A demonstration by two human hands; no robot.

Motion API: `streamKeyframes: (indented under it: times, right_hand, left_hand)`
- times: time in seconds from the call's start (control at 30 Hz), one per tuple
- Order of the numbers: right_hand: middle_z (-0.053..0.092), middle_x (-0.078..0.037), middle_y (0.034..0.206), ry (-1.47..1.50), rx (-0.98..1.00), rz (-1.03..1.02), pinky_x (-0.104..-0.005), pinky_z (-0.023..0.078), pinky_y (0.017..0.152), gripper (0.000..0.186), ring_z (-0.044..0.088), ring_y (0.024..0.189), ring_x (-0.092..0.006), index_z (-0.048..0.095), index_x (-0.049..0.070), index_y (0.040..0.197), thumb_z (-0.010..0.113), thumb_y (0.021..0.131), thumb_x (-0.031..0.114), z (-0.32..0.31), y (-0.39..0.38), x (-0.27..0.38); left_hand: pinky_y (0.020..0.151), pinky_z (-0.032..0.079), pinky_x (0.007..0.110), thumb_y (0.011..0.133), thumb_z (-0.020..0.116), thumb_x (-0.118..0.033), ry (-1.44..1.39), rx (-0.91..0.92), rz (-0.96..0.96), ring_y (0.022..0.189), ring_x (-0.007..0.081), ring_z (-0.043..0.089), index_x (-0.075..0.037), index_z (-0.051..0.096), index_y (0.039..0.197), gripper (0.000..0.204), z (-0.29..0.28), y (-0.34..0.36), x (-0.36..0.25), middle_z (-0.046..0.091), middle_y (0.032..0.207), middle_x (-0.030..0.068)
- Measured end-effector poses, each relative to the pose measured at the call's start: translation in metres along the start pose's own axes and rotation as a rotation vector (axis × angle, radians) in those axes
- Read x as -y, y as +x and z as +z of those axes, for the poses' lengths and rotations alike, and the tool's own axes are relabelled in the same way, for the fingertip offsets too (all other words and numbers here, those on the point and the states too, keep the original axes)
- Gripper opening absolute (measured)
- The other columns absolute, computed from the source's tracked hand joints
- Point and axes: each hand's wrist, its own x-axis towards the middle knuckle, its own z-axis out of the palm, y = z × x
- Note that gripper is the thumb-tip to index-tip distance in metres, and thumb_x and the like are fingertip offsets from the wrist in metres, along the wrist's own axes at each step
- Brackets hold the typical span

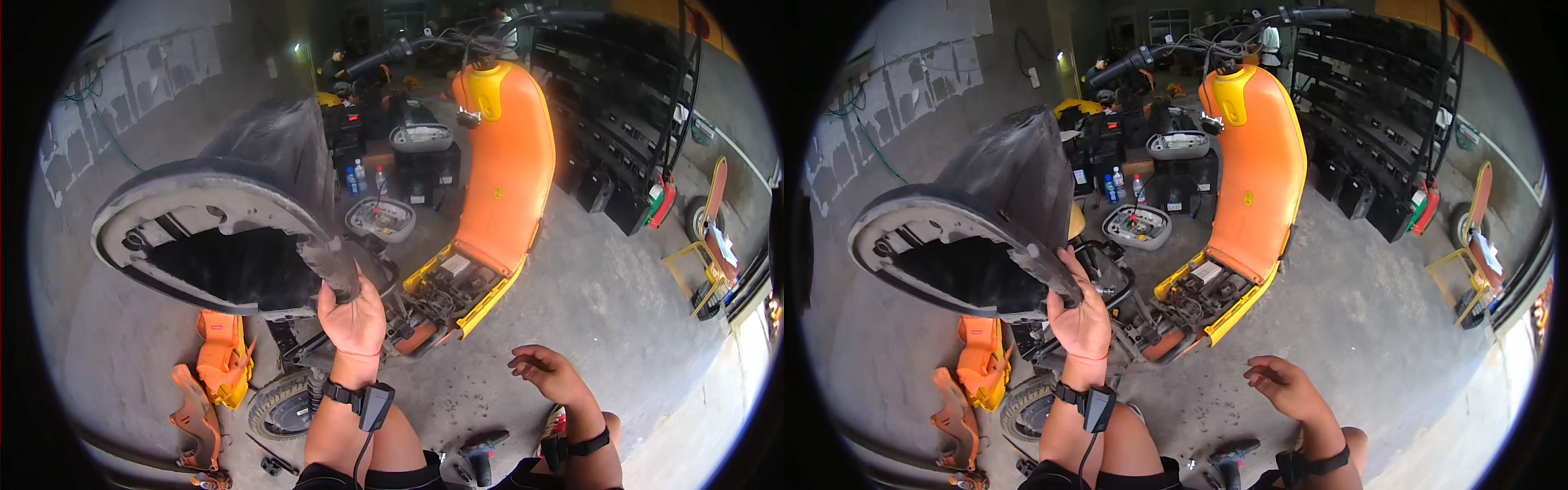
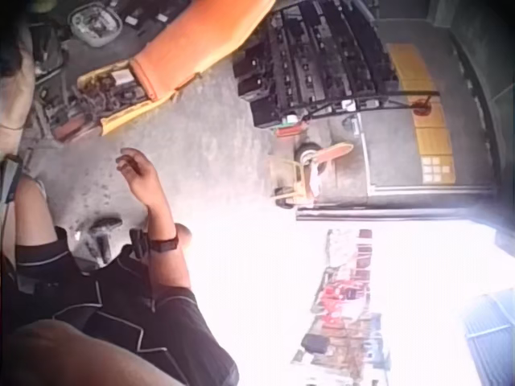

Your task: Using a drill to modify or repair a plastic storage compartment from a motorcycle.

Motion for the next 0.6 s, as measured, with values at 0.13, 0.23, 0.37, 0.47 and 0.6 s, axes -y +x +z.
streamKeyframes:
  times: [0.13, 0.23, 0.37, 0.47, 0.6]
  right_hand:
    - [0.071, -0.008, 0.113, -0.005, -0.014, 0.024, -0.0309, 0.054, 0.096, 0.030, 0.067, 0.108, -0.0169, 0.061, -0.003, 0.130, 0.065, 0.101, 0.004, 0.001, 0.003, 0.004]
    - [0.072, -0.008, 0.113, -0.062, -0.019, 0.057, -0.0308, 0.054, 0.096, 0.032, 0.067, 0.108, -0.0171, 0.061, -0.003, 0.131, 0.066, 0.101, 0.007, 0.001, 0.002, 0.004]
    - [0.073, -0.008, 0.111, -0.046, -0.039, 0.040, -0.0309, 0.054, 0.092, 0.030, 0.068, 0.103, -0.0171, 0.062, -0.002, 0.130, 0.064, 0.102, 0.007, -0.001, 0.007, -0.006]
    - [0.073, -0.008, 0.110, -0.055, -0.063, 0.026, -0.0309, 0.055, 0.091, 0.029, 0.069, 0.102, -0.0174, 0.062, -0.003, 0.130, 0.063, 0.102, 0.006, -0.001, 0.003, 0.000]
    - [0.073, -0.009, 0.110, 0.012, -0.087, 0.039, -0.0312, 0.055, 0.092, 0.029, 0.069, 0.102, -0.0176, 0.062, -0.005, 0.128, 0.064, 0.101, 0.006, -0.001, 0.000, 0.004]
  left_hand:
    - [0.107, 0.049, 0.031, 0.097, 0.058, -0.005, -0.063, -0.029, -0.031, 0.114, 0.0153, 0.065, -0.011, 0.036, 0.161, 0.068, 0.001, 0.000, 0.006, 0.060, 0.147, 0.0026]
    - [0.106, 0.050, 0.031, 0.097, 0.059, -0.005, -0.015, -0.031, -0.073, 0.112, 0.0146, 0.066, -0.011, 0.037, 0.161, 0.068, -0.012, -0.001, 0.007, 0.061, 0.143, 0.0022]
    - [0.107, 0.049, 0.030, 0.096, 0.060, -0.005, 0.056, -0.068, -0.107, 0.121, 0.0157, 0.064, -0.011, 0.038, 0.160, 0.067, -0.023, -0.004, 0.009, 0.063, 0.140, 0.0024]
    - [0.111, 0.048, 0.037, 0.099, 0.058, -0.011, 0.036, -0.070, -0.141, 0.132, 0.0188, 0.060, -0.009, 0.045, 0.155, 0.058, -0.035, -0.006, 0.012, 0.061, 0.146, 0.0058]
    - [0.115, 0.045, 0.042, 0.104, 0.056, -0.017, 0.150, -0.055, -0.192, 0.134, 0.0210, 0.059, -0.006, 0.061, 0.139, 0.038, -0.056, -0.009, 0.007, 0.063, 0.144, 0.0082]
